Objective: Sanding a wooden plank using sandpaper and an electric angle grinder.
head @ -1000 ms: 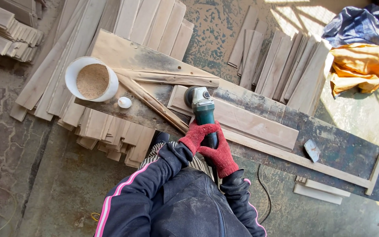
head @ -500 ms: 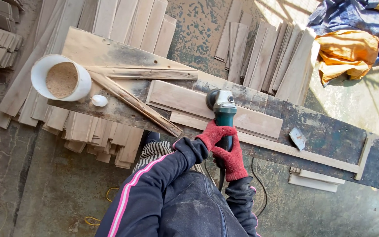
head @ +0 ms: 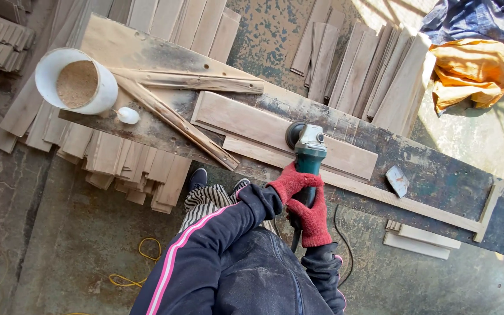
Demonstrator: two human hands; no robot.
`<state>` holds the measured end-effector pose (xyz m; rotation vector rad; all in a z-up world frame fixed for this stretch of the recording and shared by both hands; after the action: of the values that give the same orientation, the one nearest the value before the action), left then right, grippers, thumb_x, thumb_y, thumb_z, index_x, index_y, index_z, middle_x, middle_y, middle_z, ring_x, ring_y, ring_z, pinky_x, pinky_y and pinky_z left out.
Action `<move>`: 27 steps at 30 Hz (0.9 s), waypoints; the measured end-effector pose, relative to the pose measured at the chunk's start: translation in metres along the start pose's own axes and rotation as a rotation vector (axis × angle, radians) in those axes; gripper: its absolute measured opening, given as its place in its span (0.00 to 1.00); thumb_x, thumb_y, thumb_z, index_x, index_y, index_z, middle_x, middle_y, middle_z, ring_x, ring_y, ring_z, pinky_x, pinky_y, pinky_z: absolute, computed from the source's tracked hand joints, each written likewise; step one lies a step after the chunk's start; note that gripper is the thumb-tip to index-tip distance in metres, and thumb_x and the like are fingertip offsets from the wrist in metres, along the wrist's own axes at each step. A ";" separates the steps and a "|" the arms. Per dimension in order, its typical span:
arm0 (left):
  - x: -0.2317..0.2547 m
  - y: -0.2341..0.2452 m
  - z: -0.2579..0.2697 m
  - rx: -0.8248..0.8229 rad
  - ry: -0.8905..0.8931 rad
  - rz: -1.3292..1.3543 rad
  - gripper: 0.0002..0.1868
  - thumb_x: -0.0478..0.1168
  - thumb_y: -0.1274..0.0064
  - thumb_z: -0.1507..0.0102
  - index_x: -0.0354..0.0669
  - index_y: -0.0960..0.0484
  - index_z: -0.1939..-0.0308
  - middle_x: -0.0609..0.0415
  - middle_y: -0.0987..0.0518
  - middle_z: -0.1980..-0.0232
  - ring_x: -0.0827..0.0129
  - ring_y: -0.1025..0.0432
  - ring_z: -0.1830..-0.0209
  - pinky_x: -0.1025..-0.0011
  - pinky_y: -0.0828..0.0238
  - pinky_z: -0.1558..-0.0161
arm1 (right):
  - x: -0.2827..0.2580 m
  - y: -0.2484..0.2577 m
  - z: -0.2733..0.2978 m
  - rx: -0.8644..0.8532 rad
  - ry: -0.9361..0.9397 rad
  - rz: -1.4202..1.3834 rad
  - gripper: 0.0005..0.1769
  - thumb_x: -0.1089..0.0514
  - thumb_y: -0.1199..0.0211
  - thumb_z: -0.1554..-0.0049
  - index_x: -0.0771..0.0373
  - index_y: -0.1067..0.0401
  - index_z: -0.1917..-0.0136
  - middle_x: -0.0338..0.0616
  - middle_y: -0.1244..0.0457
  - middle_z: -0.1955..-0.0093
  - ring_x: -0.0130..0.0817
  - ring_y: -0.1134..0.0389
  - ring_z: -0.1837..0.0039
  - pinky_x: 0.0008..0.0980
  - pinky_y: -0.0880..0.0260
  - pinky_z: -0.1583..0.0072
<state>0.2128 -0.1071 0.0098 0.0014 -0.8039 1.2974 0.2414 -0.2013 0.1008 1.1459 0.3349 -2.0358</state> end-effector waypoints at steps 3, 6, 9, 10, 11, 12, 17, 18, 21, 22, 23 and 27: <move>-0.001 0.028 -0.002 0.025 -0.003 0.069 0.36 0.38 0.21 0.64 0.47 0.17 0.52 0.49 0.16 0.61 0.52 0.19 0.58 0.52 0.20 0.56 | -0.015 -0.030 0.014 -0.037 0.002 0.011 0.55 0.64 0.20 0.63 0.54 0.41 0.26 0.63 0.36 0.64 0.54 0.30 0.68 0.52 0.22 0.68; 0.015 0.063 0.015 0.077 -0.001 0.078 0.37 0.39 0.21 0.62 0.43 0.18 0.50 0.45 0.16 0.59 0.48 0.20 0.53 0.52 0.21 0.51 | -0.017 -0.062 0.020 -0.051 -0.001 0.103 0.63 0.62 0.17 0.66 0.46 0.43 0.21 0.64 0.35 0.63 0.53 0.29 0.67 0.49 0.22 0.67; 0.033 0.100 0.033 0.122 -0.018 0.101 0.36 0.39 0.21 0.62 0.45 0.18 0.52 0.47 0.16 0.61 0.53 0.19 0.56 0.55 0.20 0.53 | -0.014 -0.094 0.021 -0.090 0.002 0.167 0.65 0.60 0.16 0.68 0.45 0.42 0.21 0.63 0.35 0.62 0.52 0.29 0.65 0.48 0.22 0.66; 0.041 0.113 0.041 0.130 -0.012 0.132 0.37 0.39 0.20 0.62 0.42 0.19 0.50 0.45 0.17 0.60 0.51 0.20 0.56 0.53 0.20 0.54 | -0.016 -0.107 0.024 -0.115 0.006 0.209 0.66 0.59 0.16 0.68 0.44 0.43 0.20 0.63 0.35 0.61 0.52 0.29 0.65 0.48 0.21 0.64; 0.049 0.125 0.049 0.137 -0.006 0.164 0.39 0.38 0.20 0.62 0.39 0.20 0.48 0.42 0.18 0.60 0.49 0.20 0.56 0.52 0.20 0.55 | -0.018 -0.120 0.028 -0.140 0.011 0.252 0.66 0.58 0.15 0.68 0.43 0.44 0.20 0.62 0.34 0.60 0.51 0.28 0.64 0.49 0.20 0.63; 0.049 0.137 0.046 0.140 -0.009 0.166 0.39 0.38 0.20 0.62 0.39 0.20 0.48 0.42 0.18 0.60 0.49 0.20 0.56 0.52 0.20 0.55 | -0.021 -0.132 0.031 -0.144 0.013 0.252 0.66 0.58 0.15 0.68 0.43 0.44 0.20 0.62 0.34 0.60 0.51 0.28 0.64 0.49 0.20 0.63; 0.063 0.196 0.056 0.204 -0.052 0.264 0.36 0.38 0.20 0.61 0.42 0.18 0.49 0.44 0.16 0.62 0.50 0.19 0.61 0.50 0.18 0.61 | -0.040 -0.193 0.050 -0.226 0.041 0.356 0.70 0.48 0.15 0.70 0.40 0.44 0.19 0.58 0.32 0.48 0.46 0.29 0.49 0.49 0.26 0.46; 0.067 0.203 0.064 0.206 -0.052 0.263 0.36 0.38 0.20 0.61 0.42 0.18 0.49 0.44 0.16 0.62 0.50 0.19 0.61 0.50 0.18 0.61 | -0.037 -0.198 0.050 -0.227 0.041 0.355 0.70 0.48 0.15 0.70 0.40 0.44 0.19 0.58 0.32 0.48 0.46 0.29 0.49 0.49 0.26 0.46; 0.071 0.215 0.074 0.233 -0.041 0.264 0.40 0.40 0.19 0.60 0.39 0.21 0.46 0.43 0.17 0.61 0.51 0.19 0.59 0.51 0.18 0.61 | -0.030 -0.206 0.050 -0.236 0.045 0.372 0.71 0.47 0.13 0.72 0.39 0.44 0.19 0.56 0.32 0.47 0.45 0.30 0.47 0.48 0.28 0.43; 0.069 0.215 0.069 0.214 -0.037 0.237 0.40 0.40 0.20 0.60 0.40 0.20 0.45 0.43 0.17 0.61 0.50 0.19 0.59 0.50 0.18 0.62 | -0.031 -0.207 0.051 -0.241 0.049 0.391 0.72 0.46 0.13 0.73 0.40 0.45 0.19 0.56 0.32 0.44 0.46 0.30 0.44 0.49 0.30 0.40; 0.066 0.215 0.065 0.196 -0.033 0.211 0.40 0.40 0.21 0.59 0.41 0.20 0.45 0.43 0.16 0.61 0.49 0.19 0.60 0.49 0.17 0.62 | -0.031 -0.207 0.052 -0.246 0.053 0.411 0.74 0.44 0.13 0.74 0.41 0.45 0.18 0.57 0.32 0.42 0.48 0.30 0.42 0.50 0.32 0.36; 0.059 0.187 0.062 0.196 -0.038 0.234 0.39 0.38 0.21 0.60 0.41 0.20 0.45 0.44 0.17 0.61 0.50 0.19 0.61 0.49 0.18 0.61 | -0.039 -0.186 0.057 -0.202 0.030 0.432 0.71 0.43 0.14 0.71 0.37 0.46 0.18 0.55 0.33 0.38 0.48 0.31 0.37 0.50 0.34 0.33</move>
<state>0.0237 -0.0251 0.0064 0.0911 -0.7220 1.5981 0.0834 -0.0878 0.1399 1.0221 0.2721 -1.5722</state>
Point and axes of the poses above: each hand's wrist, its own z-axis away from the middle knuckle, its own y-axis out of the back of the hand, x = y × z, the point moved 4 cm from there along -z, towards the middle knuckle
